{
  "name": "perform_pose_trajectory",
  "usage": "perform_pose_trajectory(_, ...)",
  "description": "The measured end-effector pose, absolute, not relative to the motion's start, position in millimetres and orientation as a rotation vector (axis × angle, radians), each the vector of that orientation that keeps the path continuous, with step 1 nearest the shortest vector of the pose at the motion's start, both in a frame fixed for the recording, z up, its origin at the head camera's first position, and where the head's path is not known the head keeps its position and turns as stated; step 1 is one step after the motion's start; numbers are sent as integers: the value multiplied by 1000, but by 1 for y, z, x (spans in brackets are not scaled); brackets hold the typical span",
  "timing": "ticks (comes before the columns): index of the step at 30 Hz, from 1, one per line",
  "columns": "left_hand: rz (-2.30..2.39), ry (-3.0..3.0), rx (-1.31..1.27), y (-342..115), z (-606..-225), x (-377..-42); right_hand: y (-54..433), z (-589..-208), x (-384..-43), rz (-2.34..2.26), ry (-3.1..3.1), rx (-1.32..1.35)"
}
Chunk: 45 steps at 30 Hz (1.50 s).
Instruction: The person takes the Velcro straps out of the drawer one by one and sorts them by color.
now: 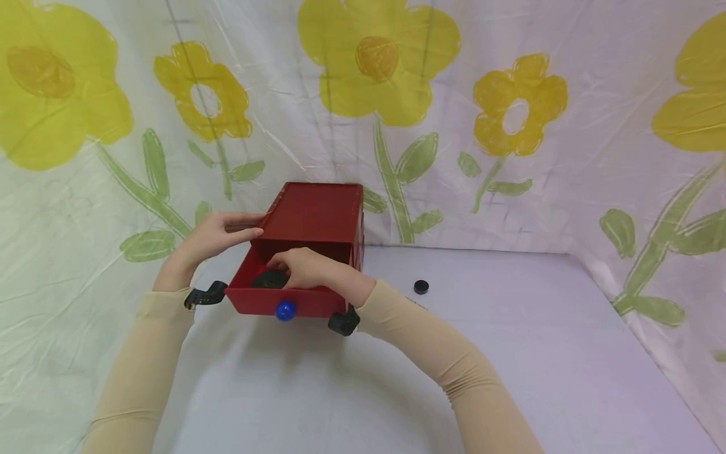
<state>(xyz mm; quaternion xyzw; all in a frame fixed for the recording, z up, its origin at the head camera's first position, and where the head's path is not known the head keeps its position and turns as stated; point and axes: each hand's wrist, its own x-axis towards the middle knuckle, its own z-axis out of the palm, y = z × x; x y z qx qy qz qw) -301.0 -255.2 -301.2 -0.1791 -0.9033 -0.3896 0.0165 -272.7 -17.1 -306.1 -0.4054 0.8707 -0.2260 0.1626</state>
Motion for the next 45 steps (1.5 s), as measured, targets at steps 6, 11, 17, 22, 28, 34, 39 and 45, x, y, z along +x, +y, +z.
perform_pose_trajectory(6, -1205, -2807, -558, -254, -300, -300, -17, -305, -272, -636, 2503, -1153)
perform_pose_trajectory(11, -1215, -2801, -573, -255, -301, -300, -18, -307, -272, -623, 2513, -1169)
perform_pose_trajectory(17, -1217, -2808, -544, -255, -302, -302, -17, -305, -271, -631, 2542, -1194)
perform_pose_trajectory(22, -1211, -2824, -525, -251, -297, -297, -14, -306, -271, -627, 2610, -1191)
perform_pose_trajectory(28, -1191, -2831, -552, -241, -280, -277, -7, -302, -270, -662, 2649, -1185)
perform_pose_trajectory(34, -1184, -2833, -551, -240, -280, -276, 3, -293, -265, -688, 2658, -1174)
perform_pose_trajectory(39, -1189, -2830, -527, -248, -294, -292, 13, -285, -259, -739, 2660, -1147)
perform_pose_trajectory(45, -1192, -2818, -541, -254, -302, -301, 26, -276, -254, -818, 2671, -1071)
